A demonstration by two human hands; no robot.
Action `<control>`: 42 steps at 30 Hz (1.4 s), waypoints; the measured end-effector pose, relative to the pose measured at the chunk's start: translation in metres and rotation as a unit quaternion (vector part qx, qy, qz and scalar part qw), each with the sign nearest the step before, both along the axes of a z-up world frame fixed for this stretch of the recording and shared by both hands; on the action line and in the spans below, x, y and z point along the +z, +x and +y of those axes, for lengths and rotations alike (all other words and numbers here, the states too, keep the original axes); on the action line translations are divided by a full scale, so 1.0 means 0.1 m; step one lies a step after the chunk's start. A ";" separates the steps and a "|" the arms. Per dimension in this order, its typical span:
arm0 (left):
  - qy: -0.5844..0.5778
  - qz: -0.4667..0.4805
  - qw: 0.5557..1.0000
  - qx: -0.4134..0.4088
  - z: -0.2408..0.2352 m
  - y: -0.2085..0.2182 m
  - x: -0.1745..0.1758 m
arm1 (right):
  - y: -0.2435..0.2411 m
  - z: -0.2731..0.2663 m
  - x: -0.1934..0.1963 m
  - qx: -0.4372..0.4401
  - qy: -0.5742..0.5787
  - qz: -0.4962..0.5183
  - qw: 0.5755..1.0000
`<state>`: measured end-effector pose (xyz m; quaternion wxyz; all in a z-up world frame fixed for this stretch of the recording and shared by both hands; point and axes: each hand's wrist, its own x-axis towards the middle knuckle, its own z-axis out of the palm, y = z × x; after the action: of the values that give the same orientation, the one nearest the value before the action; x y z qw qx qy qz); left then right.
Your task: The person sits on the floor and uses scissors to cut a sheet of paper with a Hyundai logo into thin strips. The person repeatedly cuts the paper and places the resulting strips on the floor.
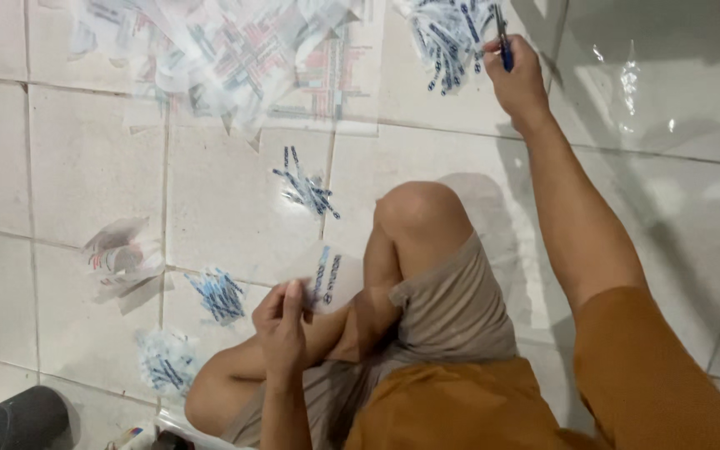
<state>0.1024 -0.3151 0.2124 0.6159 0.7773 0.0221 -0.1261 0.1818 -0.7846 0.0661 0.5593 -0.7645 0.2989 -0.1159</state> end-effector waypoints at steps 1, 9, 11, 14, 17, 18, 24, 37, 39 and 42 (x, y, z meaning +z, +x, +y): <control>0.001 0.001 1.000 0.002 0.04 0.02 -0.02 | 0.23 -0.19 -0.31 0.002 0.001 0.001 1.000; 0.048 0.076 0.983 0.158 0.50 0.10 -0.66 | 1.09 -0.65 -0.29 0.048 -0.157 0.124 0.979; 0.036 0.085 0.983 0.157 0.51 0.17 -0.78 | 1.28 -0.73 -0.43 0.067 -0.149 0.093 0.982; 0.039 0.119 0.976 0.178 0.42 0.25 -0.85 | 1.44 -0.86 -0.64 0.053 -0.153 0.060 0.985; 0.034 0.118 0.976 0.178 0.28 0.35 -0.80 | 1.52 -0.98 -0.88 0.019 -0.176 0.097 0.979; 0.012 0.091 0.983 0.157 0.23 0.39 -0.78 | 1.54 -1.02 -0.96 0.020 -0.188 0.135 0.973; 0.007 0.079 0.987 0.137 0.10 0.41 -0.79 | 1.54 -0.91 -0.91 0.028 -0.227 0.122 0.966; 0.012 0.106 0.986 0.131 0.05 0.34 -0.93 | 1.74 -1.09 -1.63 0.024 -0.295 0.177 0.939; 0.030 0.118 0.985 0.123 0.10 0.31 -1.01 | 1.72 -1.14 -1.74 0.035 -0.321 0.139 0.936; 0.030 0.128 0.983 0.127 0.07 0.31 -0.97 | 1.68 -1.09 -1.60 0.032 -0.295 0.165 0.940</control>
<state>0.1337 -0.3085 0.1151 0.5951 0.7639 0.2036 -0.1446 0.3495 -0.8940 -0.0941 0.2544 -0.9128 0.3151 -0.0531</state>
